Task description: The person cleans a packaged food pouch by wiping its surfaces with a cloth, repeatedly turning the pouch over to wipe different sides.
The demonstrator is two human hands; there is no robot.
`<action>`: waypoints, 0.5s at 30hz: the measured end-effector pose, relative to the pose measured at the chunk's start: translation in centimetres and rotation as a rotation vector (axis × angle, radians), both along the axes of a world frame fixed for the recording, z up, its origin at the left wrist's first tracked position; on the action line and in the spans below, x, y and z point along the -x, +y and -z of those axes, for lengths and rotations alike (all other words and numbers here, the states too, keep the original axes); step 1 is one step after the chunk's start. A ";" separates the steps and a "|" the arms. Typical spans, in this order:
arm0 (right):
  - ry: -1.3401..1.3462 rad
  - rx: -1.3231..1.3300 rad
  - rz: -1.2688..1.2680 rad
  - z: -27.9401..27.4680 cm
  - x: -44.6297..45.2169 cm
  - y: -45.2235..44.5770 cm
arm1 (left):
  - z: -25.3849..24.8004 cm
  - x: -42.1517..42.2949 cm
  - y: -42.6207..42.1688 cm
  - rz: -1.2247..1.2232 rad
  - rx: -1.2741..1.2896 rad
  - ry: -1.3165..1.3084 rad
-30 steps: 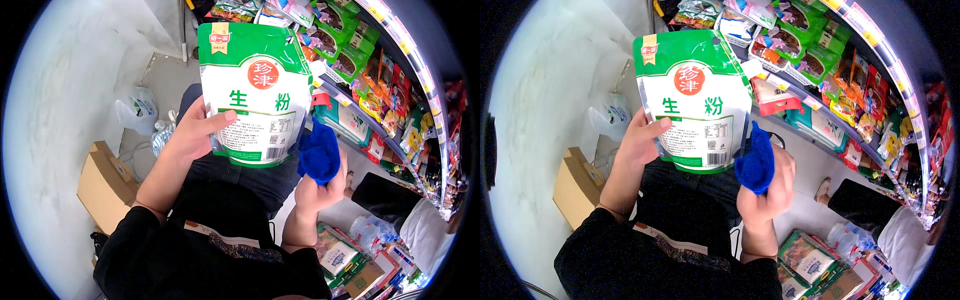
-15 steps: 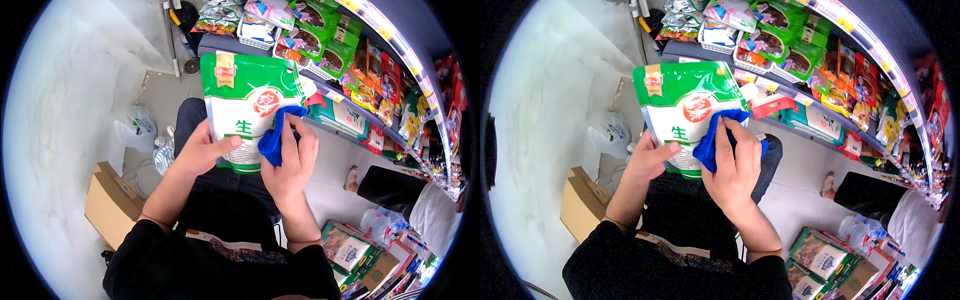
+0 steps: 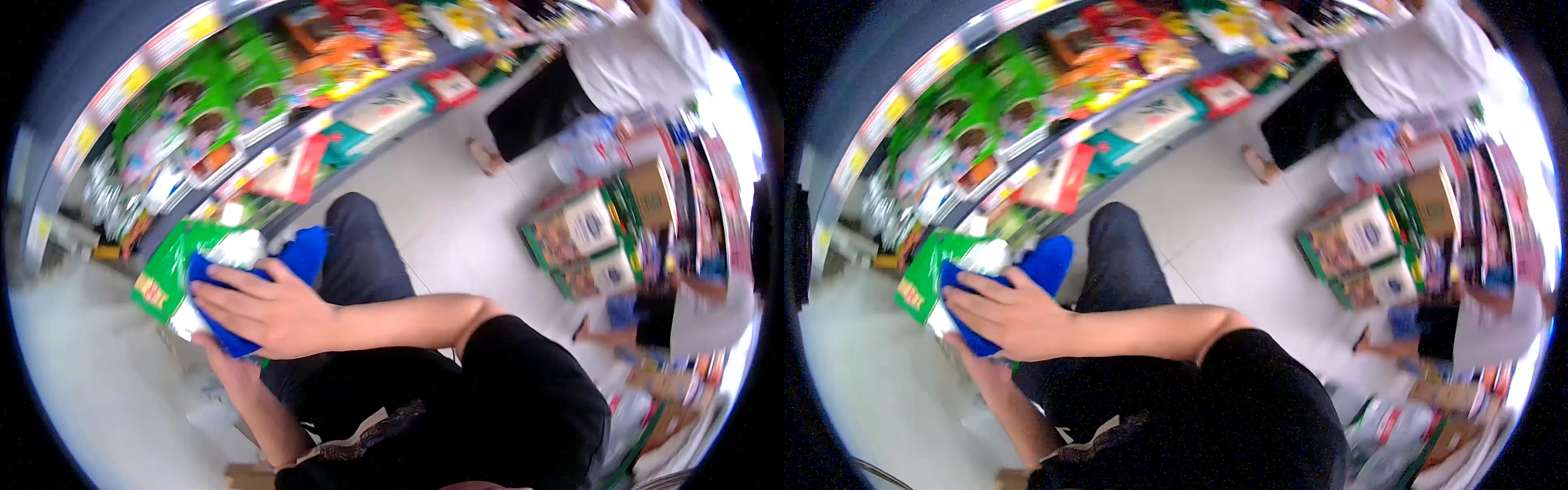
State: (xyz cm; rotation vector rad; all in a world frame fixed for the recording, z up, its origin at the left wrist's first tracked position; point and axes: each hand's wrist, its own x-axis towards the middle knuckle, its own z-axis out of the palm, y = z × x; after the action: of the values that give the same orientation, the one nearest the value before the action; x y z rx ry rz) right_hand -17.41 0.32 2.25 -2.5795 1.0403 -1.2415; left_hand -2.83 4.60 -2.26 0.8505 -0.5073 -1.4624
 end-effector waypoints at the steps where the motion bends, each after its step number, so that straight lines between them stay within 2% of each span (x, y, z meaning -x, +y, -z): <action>1: -0.039 0.034 0.052 -0.3 0.2 -0.4 | -0.9 1.0 -0.3 -0.036 -0.055 -0.125; 2: -0.098 0.027 0.075 -0.6 0.4 -0.6 | -1.5 1.9 -0.3 -0.086 -0.102 -0.255; 6: -0.088 0.000 0.070 0.9 0.7 0.4 | -1.5 2.7 -1.1 -0.068 -0.110 0.001; 8: -0.054 -0.091 0.018 2.4 0.8 1.5 | -3.4 4.2 -1.2 -0.154 -0.260 0.030; 10: -0.050 -0.045 -0.015 3.5 0.9 2.5 | -1.3 4.3 -0.5 -0.199 -0.131 -0.320; 12: -0.079 0.023 0.026 3.7 1.0 2.0 | -1.4 5.0 0.0 -0.159 -0.082 -0.452; 13: -0.079 -0.016 0.024 3.5 1.4 1.6 | -2.8 5.6 -0.9 -0.130 -0.145 -0.252; 15: -0.117 -0.122 0.006 2.5 2.2 0.3 | -2.4 5.2 -1.9 -0.060 -0.145 -0.133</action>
State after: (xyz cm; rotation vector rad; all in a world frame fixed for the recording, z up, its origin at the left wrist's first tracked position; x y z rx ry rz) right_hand -19.59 0.66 -0.20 -2.3845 1.0671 -1.2708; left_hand -8.08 2.72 0.13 1.0739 -0.4745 -1.4059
